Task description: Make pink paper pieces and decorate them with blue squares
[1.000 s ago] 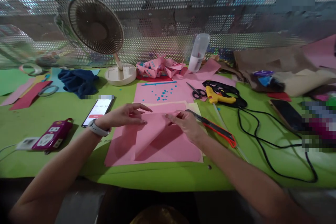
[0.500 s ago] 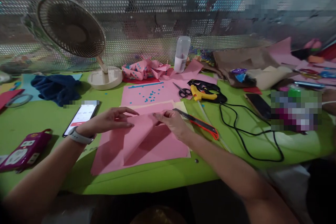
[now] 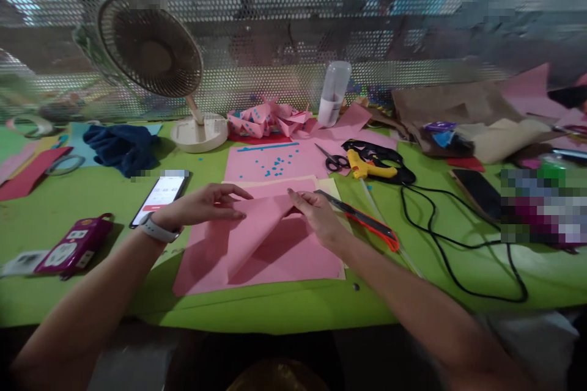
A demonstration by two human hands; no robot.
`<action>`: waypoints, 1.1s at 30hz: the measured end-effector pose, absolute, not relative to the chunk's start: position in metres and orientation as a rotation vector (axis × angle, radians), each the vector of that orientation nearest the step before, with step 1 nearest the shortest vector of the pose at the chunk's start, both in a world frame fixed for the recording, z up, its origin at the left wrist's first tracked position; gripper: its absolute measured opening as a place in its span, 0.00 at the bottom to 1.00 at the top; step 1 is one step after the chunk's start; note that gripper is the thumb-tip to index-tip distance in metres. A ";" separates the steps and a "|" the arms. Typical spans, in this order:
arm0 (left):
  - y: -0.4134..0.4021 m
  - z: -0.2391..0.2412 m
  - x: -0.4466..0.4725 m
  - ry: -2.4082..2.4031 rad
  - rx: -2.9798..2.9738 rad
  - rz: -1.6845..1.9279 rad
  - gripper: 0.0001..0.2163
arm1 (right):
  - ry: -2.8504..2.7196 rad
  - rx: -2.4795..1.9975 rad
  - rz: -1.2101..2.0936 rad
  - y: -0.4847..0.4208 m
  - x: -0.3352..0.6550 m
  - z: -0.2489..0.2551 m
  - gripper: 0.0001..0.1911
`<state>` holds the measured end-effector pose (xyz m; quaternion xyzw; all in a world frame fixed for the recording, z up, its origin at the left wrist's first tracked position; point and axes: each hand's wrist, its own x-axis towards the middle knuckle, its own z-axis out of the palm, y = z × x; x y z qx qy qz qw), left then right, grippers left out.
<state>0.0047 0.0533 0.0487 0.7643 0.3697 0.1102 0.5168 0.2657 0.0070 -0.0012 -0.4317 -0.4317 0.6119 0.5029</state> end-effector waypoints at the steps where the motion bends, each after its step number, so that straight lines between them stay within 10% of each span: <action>1: 0.053 0.049 0.005 0.890 1.837 0.267 0.22 | -1.047 -1.055 1.464 0.007 0.266 -0.002 0.21; 33: 0.055 0.043 0.003 0.949 1.922 0.244 0.20 | -1.135 -1.181 1.321 0.007 0.264 0.000 0.23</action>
